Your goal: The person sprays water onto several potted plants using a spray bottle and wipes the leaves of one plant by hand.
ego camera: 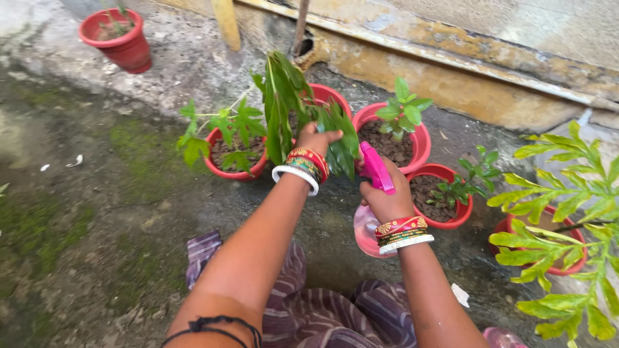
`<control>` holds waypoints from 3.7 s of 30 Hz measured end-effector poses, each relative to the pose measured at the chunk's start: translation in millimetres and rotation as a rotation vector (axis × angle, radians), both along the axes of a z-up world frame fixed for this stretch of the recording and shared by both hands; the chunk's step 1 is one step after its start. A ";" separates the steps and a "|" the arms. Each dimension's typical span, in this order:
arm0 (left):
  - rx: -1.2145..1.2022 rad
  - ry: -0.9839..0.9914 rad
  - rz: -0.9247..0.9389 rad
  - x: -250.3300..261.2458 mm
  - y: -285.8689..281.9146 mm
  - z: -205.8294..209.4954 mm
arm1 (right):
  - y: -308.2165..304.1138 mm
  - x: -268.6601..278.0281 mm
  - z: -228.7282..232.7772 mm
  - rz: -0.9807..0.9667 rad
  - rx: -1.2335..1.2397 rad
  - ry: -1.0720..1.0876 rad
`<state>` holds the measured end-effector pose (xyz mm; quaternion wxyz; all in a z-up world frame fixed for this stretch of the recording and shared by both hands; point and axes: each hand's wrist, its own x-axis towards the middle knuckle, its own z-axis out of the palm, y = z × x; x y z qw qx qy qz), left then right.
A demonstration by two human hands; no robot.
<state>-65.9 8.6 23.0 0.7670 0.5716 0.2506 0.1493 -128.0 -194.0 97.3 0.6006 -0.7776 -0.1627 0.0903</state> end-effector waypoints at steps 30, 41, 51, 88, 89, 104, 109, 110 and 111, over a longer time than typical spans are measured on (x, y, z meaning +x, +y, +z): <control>-0.427 -0.246 -0.329 -1.4 25.9 -18.1 | 6.8 3.0 -4.3 0.060 -0.174 0.017; -0.402 -0.192 -0.297 -0.6 33.7 -23.4 | 4.1 -0.1 5.2 0.096 -0.085 0.034; -0.462 -0.255 -0.302 -7.8 30.3 -10.8 | 2.3 1.1 7.0 0.091 -0.108 0.017; -0.025 -0.191 -0.113 17.5 18.9 -45.2 | 2.3 3.9 -3.3 0.054 -0.216 0.070; -0.006 -0.216 -0.120 22.9 18.9 -50.3 | 1.9 5.3 -3.4 0.041 -0.219 0.052; 0.154 0.051 0.344 21.6 48.7 -40.4 | 4.8 7.6 3.3 0.029 -0.179 0.013; -0.111 -0.056 0.353 23.6 62.8 -45.8 | 12.2 7.2 2.3 0.050 -0.136 0.032; -0.166 -0.089 0.345 24.4 66.4 -45.4 | 13.8 6.0 1.6 0.050 -0.117 0.043; -0.157 -0.060 0.317 23.1 67.1 -46.2 | 15.0 5.2 0.9 0.050 -0.098 0.056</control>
